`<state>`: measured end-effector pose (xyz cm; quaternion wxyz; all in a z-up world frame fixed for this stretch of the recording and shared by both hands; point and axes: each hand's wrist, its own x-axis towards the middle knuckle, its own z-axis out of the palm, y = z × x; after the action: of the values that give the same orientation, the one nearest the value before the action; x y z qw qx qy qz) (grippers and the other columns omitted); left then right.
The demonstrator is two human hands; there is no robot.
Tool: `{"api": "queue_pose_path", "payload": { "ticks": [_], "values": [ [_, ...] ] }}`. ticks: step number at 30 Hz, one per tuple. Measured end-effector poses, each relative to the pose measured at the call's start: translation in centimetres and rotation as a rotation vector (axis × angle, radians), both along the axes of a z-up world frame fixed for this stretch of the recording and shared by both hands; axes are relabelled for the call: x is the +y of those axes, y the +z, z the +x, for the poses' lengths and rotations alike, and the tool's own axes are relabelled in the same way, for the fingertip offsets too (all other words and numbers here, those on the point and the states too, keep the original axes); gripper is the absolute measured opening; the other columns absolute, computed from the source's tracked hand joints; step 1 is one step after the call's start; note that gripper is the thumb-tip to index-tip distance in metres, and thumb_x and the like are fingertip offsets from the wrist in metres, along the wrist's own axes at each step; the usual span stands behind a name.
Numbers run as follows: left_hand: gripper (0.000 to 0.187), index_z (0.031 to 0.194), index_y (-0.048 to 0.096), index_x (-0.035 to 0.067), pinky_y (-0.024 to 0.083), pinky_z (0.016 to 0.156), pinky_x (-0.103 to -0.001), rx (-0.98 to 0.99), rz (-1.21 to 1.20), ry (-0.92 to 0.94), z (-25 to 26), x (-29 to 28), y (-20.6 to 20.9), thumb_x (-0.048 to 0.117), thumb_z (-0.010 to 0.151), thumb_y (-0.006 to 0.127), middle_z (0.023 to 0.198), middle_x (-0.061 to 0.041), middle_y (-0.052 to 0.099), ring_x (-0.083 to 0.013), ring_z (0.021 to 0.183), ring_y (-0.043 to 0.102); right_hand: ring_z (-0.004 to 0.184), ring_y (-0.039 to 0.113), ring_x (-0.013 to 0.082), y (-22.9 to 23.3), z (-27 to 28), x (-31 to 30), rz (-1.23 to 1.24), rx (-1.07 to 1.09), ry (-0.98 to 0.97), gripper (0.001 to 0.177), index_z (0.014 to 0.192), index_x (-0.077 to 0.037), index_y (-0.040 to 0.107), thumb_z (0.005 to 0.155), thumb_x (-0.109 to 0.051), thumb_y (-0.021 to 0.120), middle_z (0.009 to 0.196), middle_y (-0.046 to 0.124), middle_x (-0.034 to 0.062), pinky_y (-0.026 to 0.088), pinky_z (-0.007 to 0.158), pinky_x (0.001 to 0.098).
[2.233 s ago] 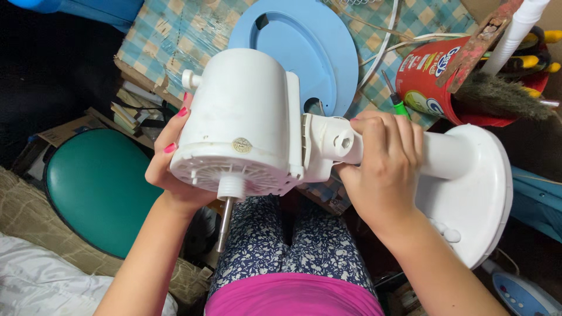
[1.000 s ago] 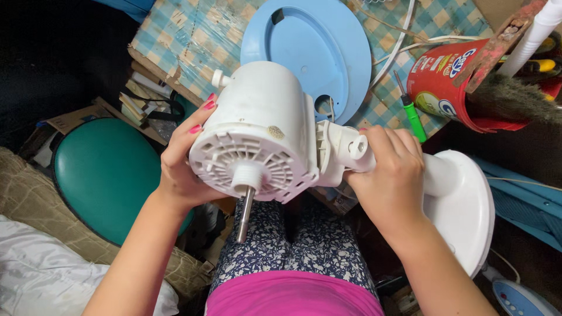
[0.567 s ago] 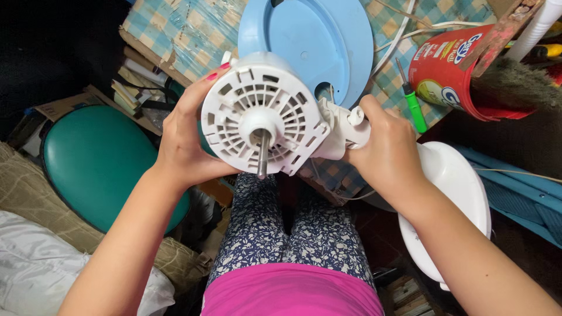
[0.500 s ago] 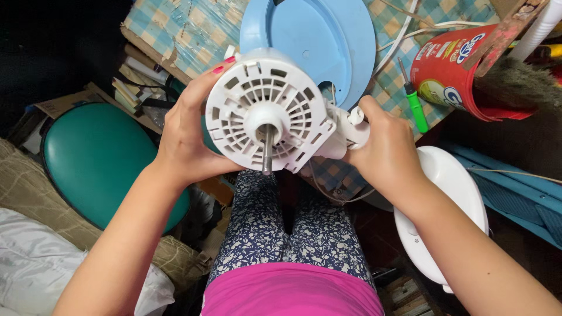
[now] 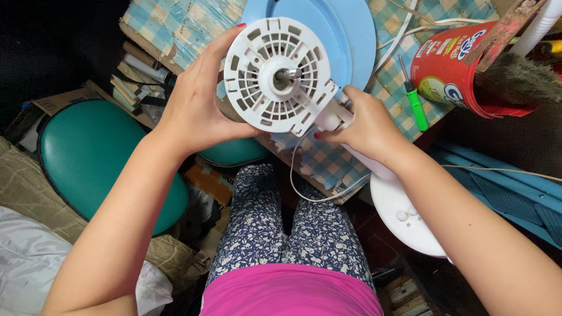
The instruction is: The person assembles a small white desk fan by attaching the motor housing to the base and securing it with a screwdriver. They then use a brush to clean the fan housing.
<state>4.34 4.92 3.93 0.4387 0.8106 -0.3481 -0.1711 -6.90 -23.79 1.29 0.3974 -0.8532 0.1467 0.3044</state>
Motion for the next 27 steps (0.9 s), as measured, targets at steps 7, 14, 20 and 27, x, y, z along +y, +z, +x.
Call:
{"api": "queue_pose_path", "payload": {
  "ticks": [7, 14, 20, 27],
  "values": [
    [0.116, 0.16, 0.031, 0.012, 0.052, 0.112, -0.045, 0.035, 0.029, 0.018, 0.0, 0.4, -2.1, 0.033, 0.07, 0.102, 0.152, -0.019, 0.056, -0.0384, 0.138, 0.059, 0.092, 0.073, 0.0357, -2.9, -0.6, 0.6, -0.009, -0.112, -0.027, 0.061, 0.102, 0.003, 0.063, 0.061, -0.028, 0.096, 0.1, 0.074, 0.0224, 0.055, 0.08, 0.0414],
    [0.118, 0.16, 0.03, 0.015, 0.051, 0.111, -0.046, 0.068, 0.062, 0.056, -0.5, 0.8, -2.5, 0.036, 0.07, 0.102, 0.149, -0.019, 0.058, -0.0386, 0.138, 0.059, 0.097, 0.075, 0.0332, -3.6, -1.3, 0.8, -0.008, -0.115, -0.039, 0.06, 0.107, 0.001, 0.065, 0.066, -0.03, 0.095, 0.105, 0.075, 0.0204, 0.056, 0.084, 0.0408],
    [0.115, 0.16, 0.029, 0.017, 0.051, 0.111, -0.045, 0.146, 0.072, 0.074, -1.2, 0.6, -2.0, 0.03, 0.07, 0.1, 0.15, -0.018, 0.058, -0.0378, 0.139, 0.059, 0.114, 0.069, 0.0337, -1.5, -1.8, -1.5, 0.099, -0.078, -0.04, 0.073, 0.136, -0.005, 0.058, 0.074, -0.029, 0.087, 0.124, 0.073, 0.0179, 0.052, 0.097, 0.0421],
    [0.118, 0.163, 0.022, 0.016, 0.048, 0.116, -0.046, 0.188, 0.07, 0.115, -2.9, 1.1, -1.5, 0.022, 0.073, 0.099, 0.156, -0.021, 0.051, -0.0383, 0.144, 0.053, 0.121, 0.067, 0.0341, -0.3, -2.6, -2.8, 0.061, -0.021, 0.093, 0.069, 0.139, -0.009, 0.055, 0.079, -0.033, 0.082, 0.125, 0.072, 0.0182, 0.051, 0.101, 0.0446]
  ]
}}
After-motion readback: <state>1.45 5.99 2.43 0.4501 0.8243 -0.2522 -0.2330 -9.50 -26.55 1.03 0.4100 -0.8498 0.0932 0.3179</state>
